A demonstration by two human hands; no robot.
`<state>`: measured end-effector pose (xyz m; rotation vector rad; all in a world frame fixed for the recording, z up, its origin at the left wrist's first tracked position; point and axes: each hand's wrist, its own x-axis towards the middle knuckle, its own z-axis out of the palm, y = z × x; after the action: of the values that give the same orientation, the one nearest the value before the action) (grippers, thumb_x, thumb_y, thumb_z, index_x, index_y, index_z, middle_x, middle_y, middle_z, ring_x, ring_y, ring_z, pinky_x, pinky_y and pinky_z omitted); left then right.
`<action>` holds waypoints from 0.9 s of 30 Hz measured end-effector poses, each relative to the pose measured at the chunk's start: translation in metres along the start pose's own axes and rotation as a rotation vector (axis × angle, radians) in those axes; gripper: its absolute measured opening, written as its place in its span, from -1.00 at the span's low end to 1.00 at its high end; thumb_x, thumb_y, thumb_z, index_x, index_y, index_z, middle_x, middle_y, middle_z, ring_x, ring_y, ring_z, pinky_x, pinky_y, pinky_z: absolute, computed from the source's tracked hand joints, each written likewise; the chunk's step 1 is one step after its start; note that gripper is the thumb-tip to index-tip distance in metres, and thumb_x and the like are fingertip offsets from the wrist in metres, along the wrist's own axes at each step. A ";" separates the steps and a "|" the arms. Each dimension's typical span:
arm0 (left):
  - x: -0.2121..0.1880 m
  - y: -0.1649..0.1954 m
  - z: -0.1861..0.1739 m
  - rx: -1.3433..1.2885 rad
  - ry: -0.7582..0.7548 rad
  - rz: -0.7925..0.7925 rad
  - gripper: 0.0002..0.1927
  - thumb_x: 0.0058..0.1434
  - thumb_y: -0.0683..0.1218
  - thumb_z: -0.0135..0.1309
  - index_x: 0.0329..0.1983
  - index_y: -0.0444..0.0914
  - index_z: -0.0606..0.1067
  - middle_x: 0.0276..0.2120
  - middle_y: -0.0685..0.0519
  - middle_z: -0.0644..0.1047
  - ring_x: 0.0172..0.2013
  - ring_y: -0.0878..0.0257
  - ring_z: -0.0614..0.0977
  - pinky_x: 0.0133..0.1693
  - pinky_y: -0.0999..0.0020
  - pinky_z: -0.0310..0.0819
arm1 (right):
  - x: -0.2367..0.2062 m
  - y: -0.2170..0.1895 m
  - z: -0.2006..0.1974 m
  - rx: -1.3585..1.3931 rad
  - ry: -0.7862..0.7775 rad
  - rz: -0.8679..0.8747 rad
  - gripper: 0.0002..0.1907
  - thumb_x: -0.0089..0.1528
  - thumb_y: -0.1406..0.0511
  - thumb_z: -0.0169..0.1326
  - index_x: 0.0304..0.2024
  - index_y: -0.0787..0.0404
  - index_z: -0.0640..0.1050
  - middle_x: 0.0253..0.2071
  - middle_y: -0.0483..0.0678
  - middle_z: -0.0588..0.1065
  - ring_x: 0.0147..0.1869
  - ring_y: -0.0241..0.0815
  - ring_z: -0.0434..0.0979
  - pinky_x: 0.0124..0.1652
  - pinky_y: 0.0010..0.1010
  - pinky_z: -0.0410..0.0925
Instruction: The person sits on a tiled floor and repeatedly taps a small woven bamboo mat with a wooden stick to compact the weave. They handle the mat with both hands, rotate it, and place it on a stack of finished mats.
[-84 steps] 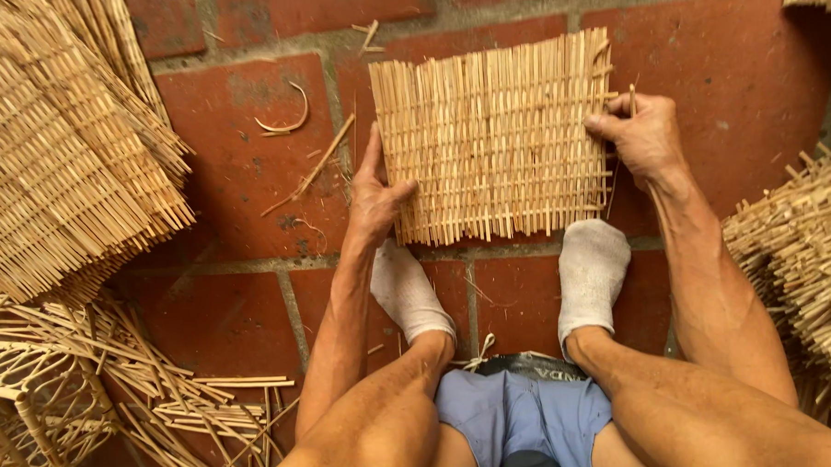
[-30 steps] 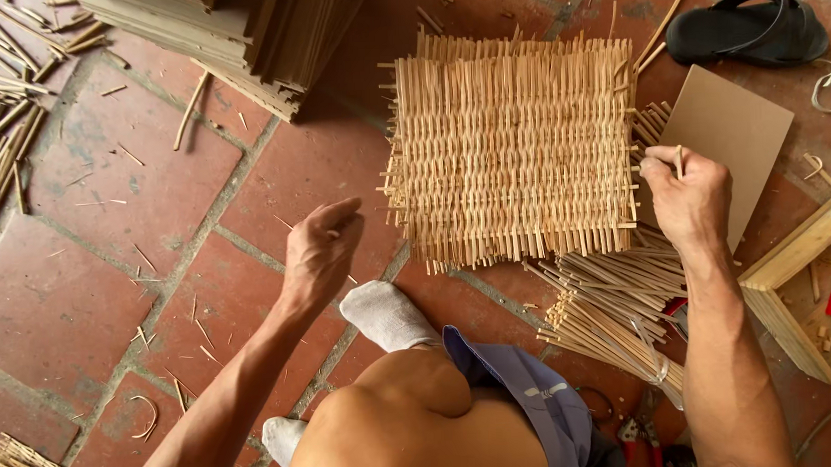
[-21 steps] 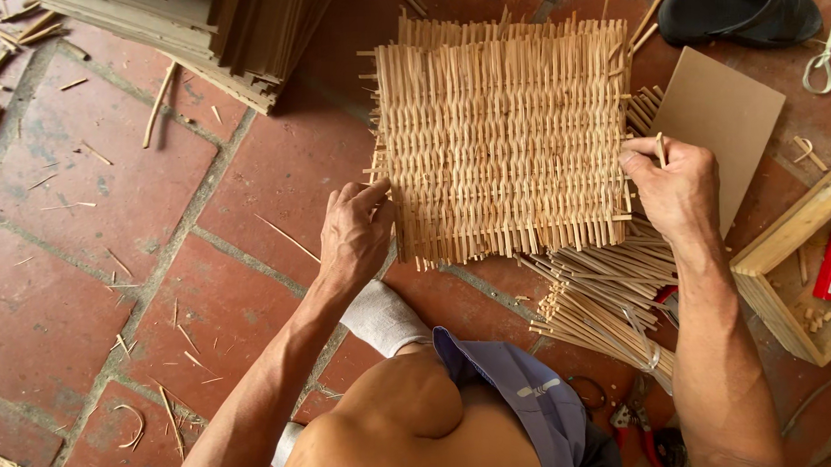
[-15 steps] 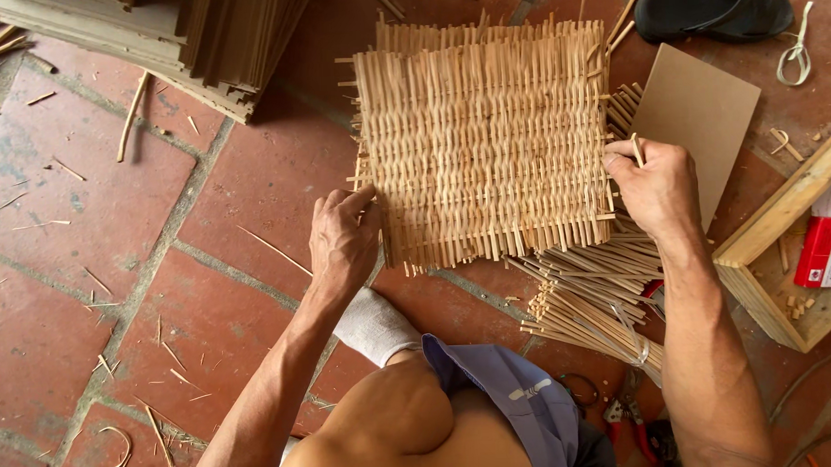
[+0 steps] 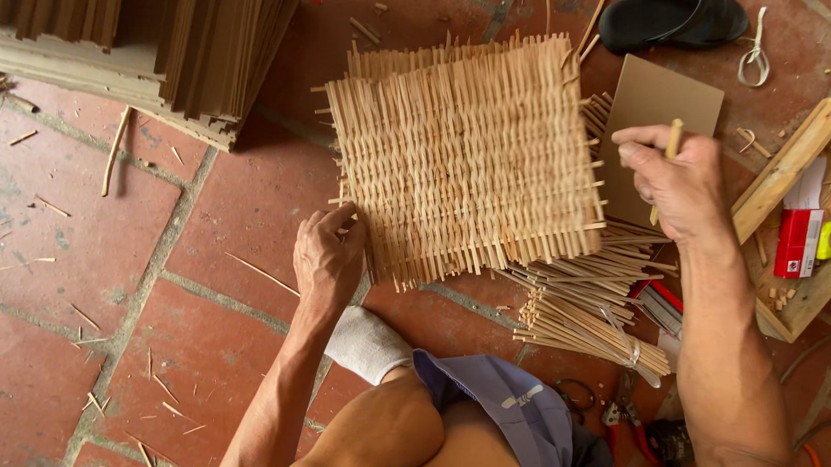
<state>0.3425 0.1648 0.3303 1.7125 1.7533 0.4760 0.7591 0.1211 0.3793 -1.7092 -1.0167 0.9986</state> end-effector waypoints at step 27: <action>-0.002 0.008 -0.026 -1.029 -0.095 -0.286 -0.78 0.23 -0.22 0.21 -0.06 -0.36 0.64 -0.29 0.00 0.68 -0.38 0.36 0.60 -0.32 0.49 0.50 | -0.066 -0.053 -0.006 0.300 0.018 -0.341 -0.87 0.42 0.39 0.24 -0.11 0.40 0.60 -0.37 -0.03 0.56 -0.54 -0.47 0.37 -0.53 -0.71 0.22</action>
<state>0.3314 0.1682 0.3546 0.7312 1.2700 0.9310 0.7311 0.0734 0.4436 -1.2485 -1.0459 0.8609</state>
